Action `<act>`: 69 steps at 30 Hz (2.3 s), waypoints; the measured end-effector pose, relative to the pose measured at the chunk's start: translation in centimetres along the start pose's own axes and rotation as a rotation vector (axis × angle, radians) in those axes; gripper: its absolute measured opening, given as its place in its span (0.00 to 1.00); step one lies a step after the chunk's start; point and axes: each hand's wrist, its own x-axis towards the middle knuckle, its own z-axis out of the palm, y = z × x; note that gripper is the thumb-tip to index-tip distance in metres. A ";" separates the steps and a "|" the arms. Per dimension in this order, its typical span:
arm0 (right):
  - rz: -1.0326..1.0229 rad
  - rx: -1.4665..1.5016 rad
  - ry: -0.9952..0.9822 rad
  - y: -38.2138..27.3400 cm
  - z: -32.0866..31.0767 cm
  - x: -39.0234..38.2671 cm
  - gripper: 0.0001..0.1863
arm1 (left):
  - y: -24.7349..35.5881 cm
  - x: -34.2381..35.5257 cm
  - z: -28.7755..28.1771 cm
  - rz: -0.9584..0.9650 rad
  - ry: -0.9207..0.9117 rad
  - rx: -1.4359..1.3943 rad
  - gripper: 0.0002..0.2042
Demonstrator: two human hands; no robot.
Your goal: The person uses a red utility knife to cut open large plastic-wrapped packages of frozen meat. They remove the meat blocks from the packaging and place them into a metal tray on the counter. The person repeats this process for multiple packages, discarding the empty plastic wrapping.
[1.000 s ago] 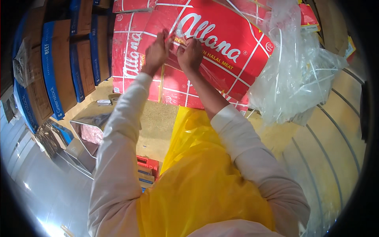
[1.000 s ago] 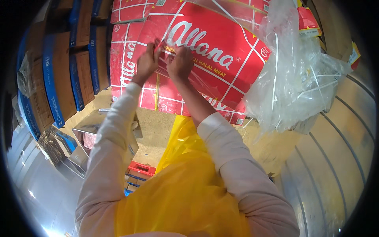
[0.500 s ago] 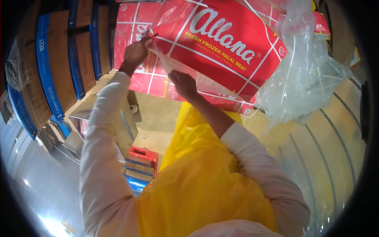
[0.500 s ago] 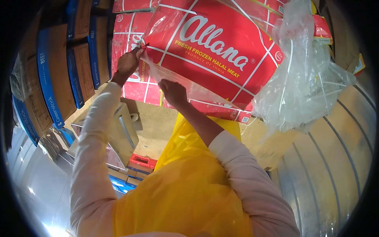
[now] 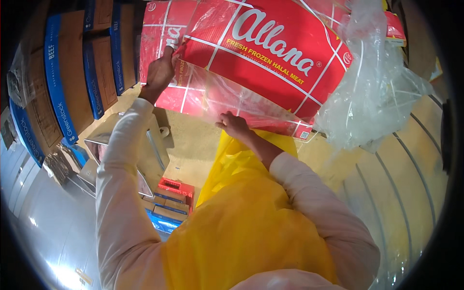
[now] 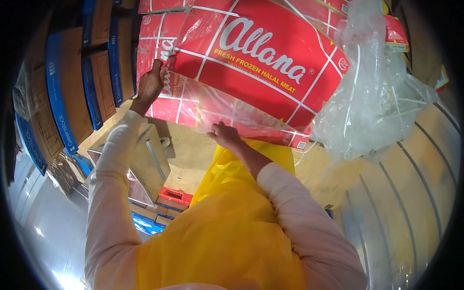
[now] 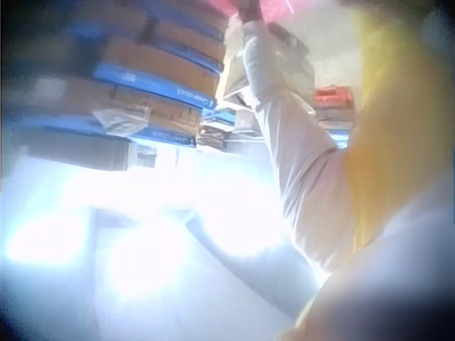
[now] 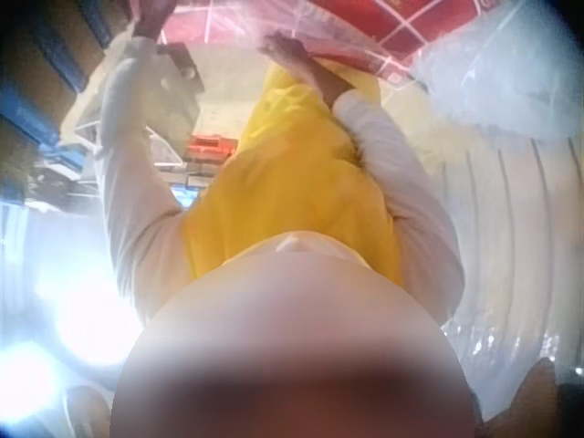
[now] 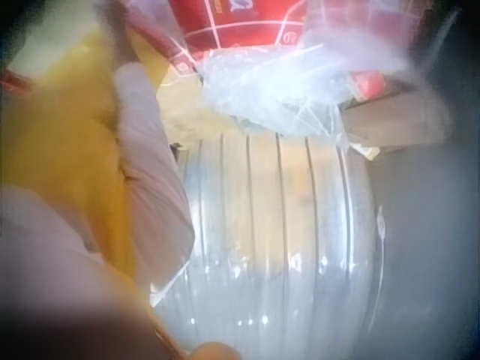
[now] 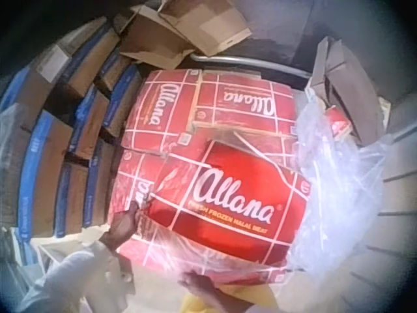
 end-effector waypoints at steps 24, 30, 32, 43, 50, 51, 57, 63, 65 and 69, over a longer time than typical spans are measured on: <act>0.026 -0.451 0.537 11.7 -18.8 -10.9 0.09 | 11.7 -20.5 21.3 0.155 0.189 0.283 0.21; 0.159 0.354 0.832 19.5 -8.9 -18.5 0.11 | 28.4 -7.1 15.9 0.564 0.247 0.042 0.08; 0.321 0.628 0.956 19.6 -10.1 -20.0 0.13 | 33.0 -1.8 18.2 0.760 0.382 0.082 0.08; 0.534 1.471 0.949 18.8 -13.9 -17.1 0.20 | 22.9 -9.0 16.8 0.643 -0.043 0.394 0.09; 0.675 0.569 1.365 18.1 -12.6 -16.2 0.35 | 17.5 -14.8 15.7 0.431 0.189 -0.117 0.03; 0.655 0.162 1.484 18.3 -11.6 -15.8 0.37 | 16.9 -15.1 16.4 0.321 0.177 -0.130 0.03; 0.313 -0.427 0.966 11.6 -15.4 -14.6 0.23 | 13.2 -10.3 17.8 -0.269 0.509 -0.385 0.21; 0.249 -0.488 0.914 14.2 -13.8 -14.4 0.12 | 0.9 0.0 19.7 -0.631 0.687 -0.966 0.41; 0.298 -0.484 0.913 13.8 -13.1 -15.0 0.12 | -3.9 1.5 21.3 -0.564 0.521 -0.892 0.30; 0.426 -0.458 0.993 13.7 -9.6 -15.5 0.11 | -5.0 4.1 24.7 -0.816 0.352 -1.437 0.10</act>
